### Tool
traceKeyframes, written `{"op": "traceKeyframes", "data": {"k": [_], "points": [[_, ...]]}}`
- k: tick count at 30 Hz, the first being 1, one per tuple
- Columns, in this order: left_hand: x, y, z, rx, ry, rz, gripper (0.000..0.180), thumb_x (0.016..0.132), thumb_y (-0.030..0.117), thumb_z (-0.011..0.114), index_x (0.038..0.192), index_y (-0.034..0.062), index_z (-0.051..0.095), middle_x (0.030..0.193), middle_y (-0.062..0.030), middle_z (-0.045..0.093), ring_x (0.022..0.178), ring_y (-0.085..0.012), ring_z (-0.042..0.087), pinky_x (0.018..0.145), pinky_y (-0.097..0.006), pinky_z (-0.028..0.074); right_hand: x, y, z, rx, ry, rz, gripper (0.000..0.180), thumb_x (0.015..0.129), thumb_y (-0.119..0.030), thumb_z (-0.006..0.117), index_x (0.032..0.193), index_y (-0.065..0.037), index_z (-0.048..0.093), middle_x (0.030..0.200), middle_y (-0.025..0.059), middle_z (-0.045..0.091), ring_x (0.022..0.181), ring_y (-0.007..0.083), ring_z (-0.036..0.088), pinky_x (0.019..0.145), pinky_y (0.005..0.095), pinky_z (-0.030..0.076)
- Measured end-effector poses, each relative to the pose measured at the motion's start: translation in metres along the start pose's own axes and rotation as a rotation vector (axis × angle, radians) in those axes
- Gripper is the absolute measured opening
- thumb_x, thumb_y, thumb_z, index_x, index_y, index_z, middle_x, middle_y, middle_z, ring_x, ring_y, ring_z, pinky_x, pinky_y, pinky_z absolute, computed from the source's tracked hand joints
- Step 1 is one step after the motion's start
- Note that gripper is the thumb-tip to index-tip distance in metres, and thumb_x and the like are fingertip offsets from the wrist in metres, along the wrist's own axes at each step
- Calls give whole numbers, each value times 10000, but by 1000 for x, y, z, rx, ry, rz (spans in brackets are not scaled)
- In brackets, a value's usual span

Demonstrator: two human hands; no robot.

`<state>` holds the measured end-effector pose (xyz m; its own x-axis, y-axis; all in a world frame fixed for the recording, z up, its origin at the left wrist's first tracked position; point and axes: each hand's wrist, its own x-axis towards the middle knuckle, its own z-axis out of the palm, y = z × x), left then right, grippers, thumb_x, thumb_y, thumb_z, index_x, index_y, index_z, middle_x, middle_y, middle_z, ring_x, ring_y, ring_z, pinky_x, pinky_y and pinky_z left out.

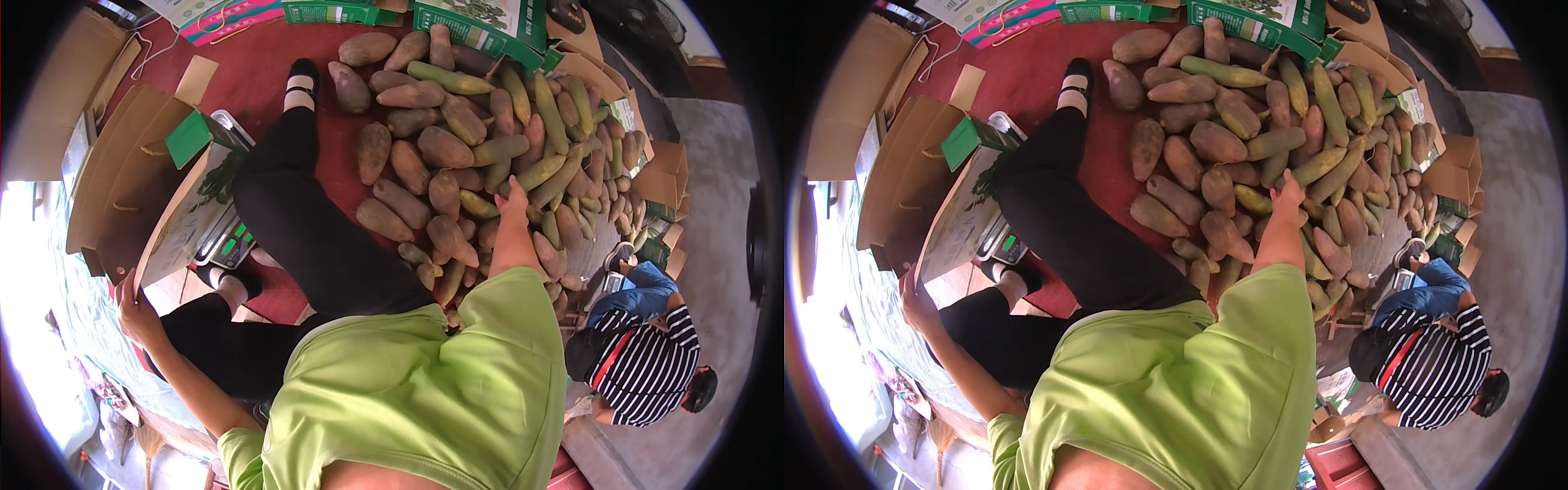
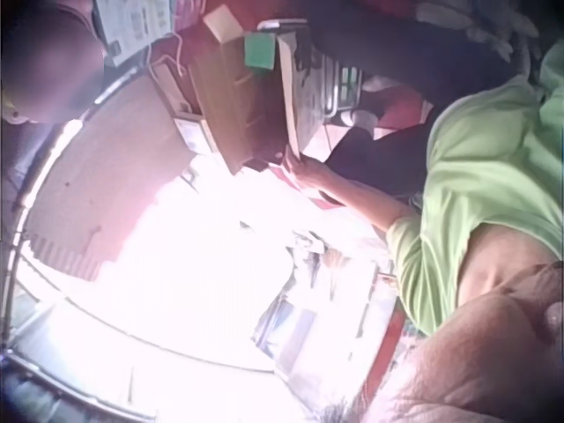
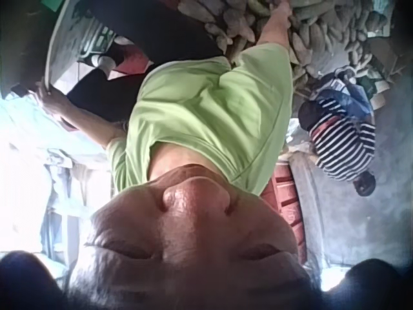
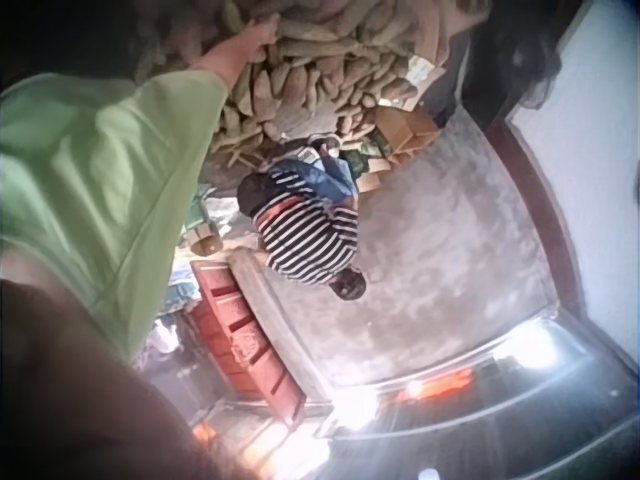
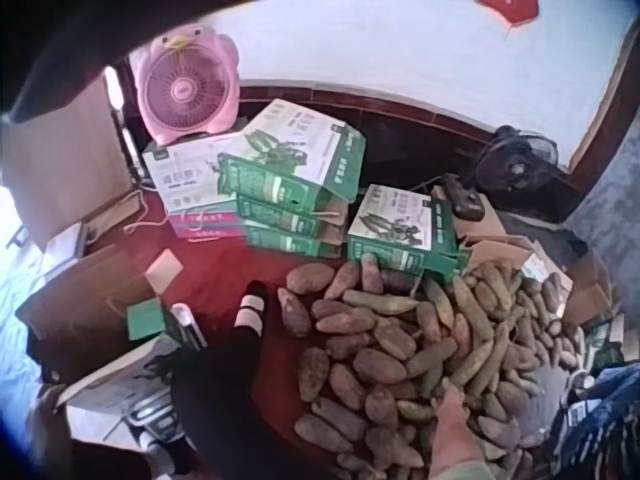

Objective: Sorting root vegetables from a pile and weighing them on a scale before placing them into boxes.

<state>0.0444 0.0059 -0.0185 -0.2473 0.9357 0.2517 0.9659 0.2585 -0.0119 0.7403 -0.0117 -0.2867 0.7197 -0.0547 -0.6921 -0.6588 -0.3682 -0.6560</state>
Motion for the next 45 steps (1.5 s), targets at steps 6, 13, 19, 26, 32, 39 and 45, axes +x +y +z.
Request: {"op": "traceKeyframes", "data": {"k": [6, 13, 19, 26, 32, 39, 45], "points": [[3, 3, 1, -16, 13, 7, 280, 806, 41, 563, 1043, 165, 647, 1011, -21, 639, 898, -245, 629, 725, -333, 483, 32, -10, 25, 103, -133, 191, 385, 794, -318, 701, 1037, -102, 496, 886, 85, 486, 696, 208, 446, 588, 318, 456], [3, 7, 2, -32, 41, 35, 267, 801, 41, 577, 1028, 158, 654, 994, -14, 640, 885, -226, 630, 721, -319, 487, 35, -8, 33, 126, -119, 146, 373, 806, -320, 688, 1045, -105, 499, 876, 84, 490, 732, 211, 486, 581, 281, 446], [2, -1, 3, -27, 57, 63, 268, 798, 48, 584, 1032, 160, 653, 994, -12, 639, 877, -225, 632, 694, -315, 493, 29, -13, 28, 151, -162, 246, 320, 797, -321, 696, 985, -109, 547, 884, 48, 514, 705, 198, 499, 602, 292, 454], [3, 1, 2, -44, 37, 50, 281, 795, 45, 582, 1036, 171, 651, 1000, -6, 640, 876, -222, 633, 700, -312, 492, 16, -8, 26, 228, -346, 161, 296, 811, -290, 685, 983, -86, 557, 975, 66, 576, 831, 209, 559, 660, 302, 447], [4, 6, -2, 34, 28, -13, 286, 791, 45, 572, 1022, 186, 661, 988, 15, 643, 863, -203, 637, 685, -299, 490, -45, 33, 17, 299, -511, 154, 294, 830, -259, 669, 1029, -86, 541, 938, 52, 591, 884, 213, 560, 680, 320, 451], [6, 9, -9, -44, 4, -30, 307, 769, 29, 544, 998, 189, 672, 958, 20, 634, 878, -217, 625, 695, -298, 483, -130, 44, 4, -98, -782, -157, 258, 828, -153, 665, 1041, -105, 527, 956, 17, 571, 822, 131, 544, 655, 279, 449], [3, 15, -17, -54, -41, -102, 278, 761, 47, 571, 975, 191, 675, 935, 12, 626, 885, -228, 609, 739, -330, 486, -261, -4, 67, -322, -1220, -454, 386, 833, -122, 615, 1191, -26, 508, 1075, 41, 584, 981, 137, 545, 829, 294, 428]]}}
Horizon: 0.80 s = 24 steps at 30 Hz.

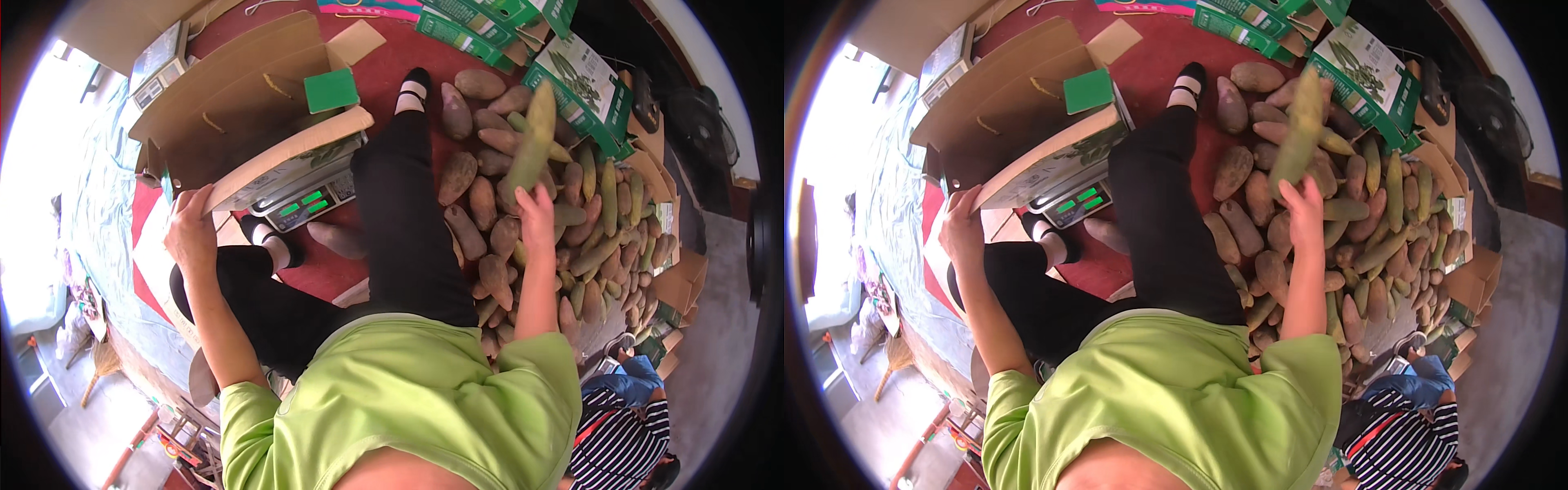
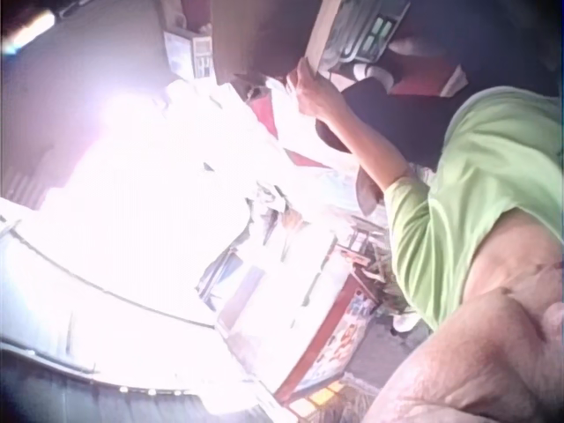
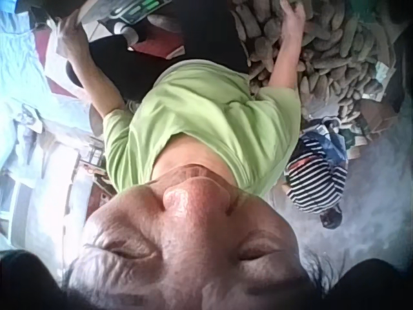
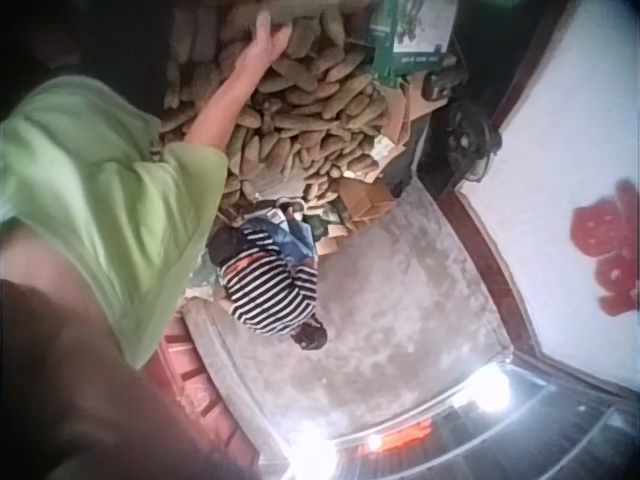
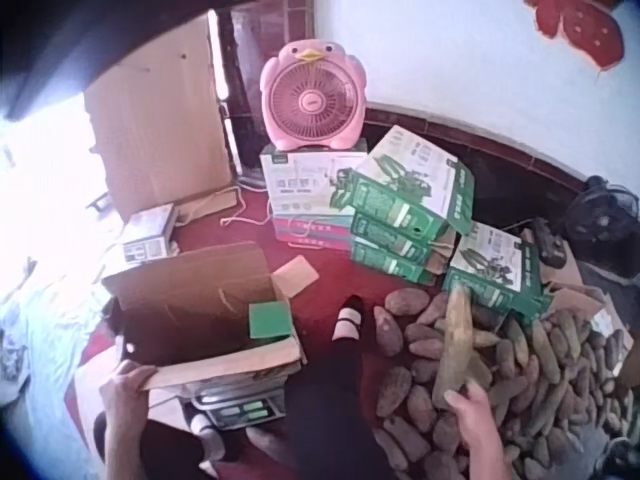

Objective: Sorting root vegetables from a pile and weighing them on a scale before placing them into boxes.

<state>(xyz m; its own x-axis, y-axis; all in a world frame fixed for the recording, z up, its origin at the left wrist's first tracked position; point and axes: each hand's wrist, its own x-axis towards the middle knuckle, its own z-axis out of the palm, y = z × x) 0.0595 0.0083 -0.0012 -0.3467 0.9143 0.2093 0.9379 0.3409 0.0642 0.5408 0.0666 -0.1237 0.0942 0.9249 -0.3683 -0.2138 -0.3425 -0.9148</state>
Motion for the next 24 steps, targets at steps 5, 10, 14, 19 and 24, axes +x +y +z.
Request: {"op": "traceKeyframes", "data": {"k": [5, 10, 14, 19, 24], "points": [[2, 0, -1, -19, -16, 7, 278, 761, 52, 578, 981, 192, 675, 929, 11, 625, 901, -227, 603, 772, -324, 477, 23, -95, 99, -207, -368, -218, 476, 810, -96, 601, 1245, 44, 468, 1158, 86, 561, 1067, 158, 521, 937, 282, 379], [5, 2, -2, -13, -24, -8, 285, 776, 50, 545, 980, 199, 677, 933, 18, 626, 869, -243, 612, 729, -343, 480, 46, -132, 203, -366, -651, -251, 362, 777, -158, 649, 1078, 37, 599, 953, 62, 631, 841, 114, 576, 763, 241, 438], [5, -11, 4, -2, -8, 55, 300, 789, 50, 522, 1002, 204, 665, 962, 27, 625, 871, -236, 615, 684, -337, 484, 54, -111, 295, -712, -586, -552, 390, 723, -300, 658, 932, 29, 661, 792, 140, 663, 761, 195, 632, 700, 315, 482], [5, -10, 4, 65, -8, 141, 266, 820, 82, 534, 1030, 191, 654, 1001, 19, 626, 899, -229, 616, 687, -331, 484, 55, -75, 305, -527, -267, -846, 243, 765, -208, 610, 921, -30, 666, 851, 148, 664, 805, 288, 637, 733, 355, 493], [6, -11, 3, 16, -27, 132, 251, 819, 90, 561, 1036, 175, 655, 1017, -6, 628, 924, -235, 614, 716, -326, 484, 68, -62, 192, -377, -44, -785, 159, 795, -92, 617, 936, -28, 657, 805, 69, 642, 686, 118, 602, 613, 248, 477]]}}
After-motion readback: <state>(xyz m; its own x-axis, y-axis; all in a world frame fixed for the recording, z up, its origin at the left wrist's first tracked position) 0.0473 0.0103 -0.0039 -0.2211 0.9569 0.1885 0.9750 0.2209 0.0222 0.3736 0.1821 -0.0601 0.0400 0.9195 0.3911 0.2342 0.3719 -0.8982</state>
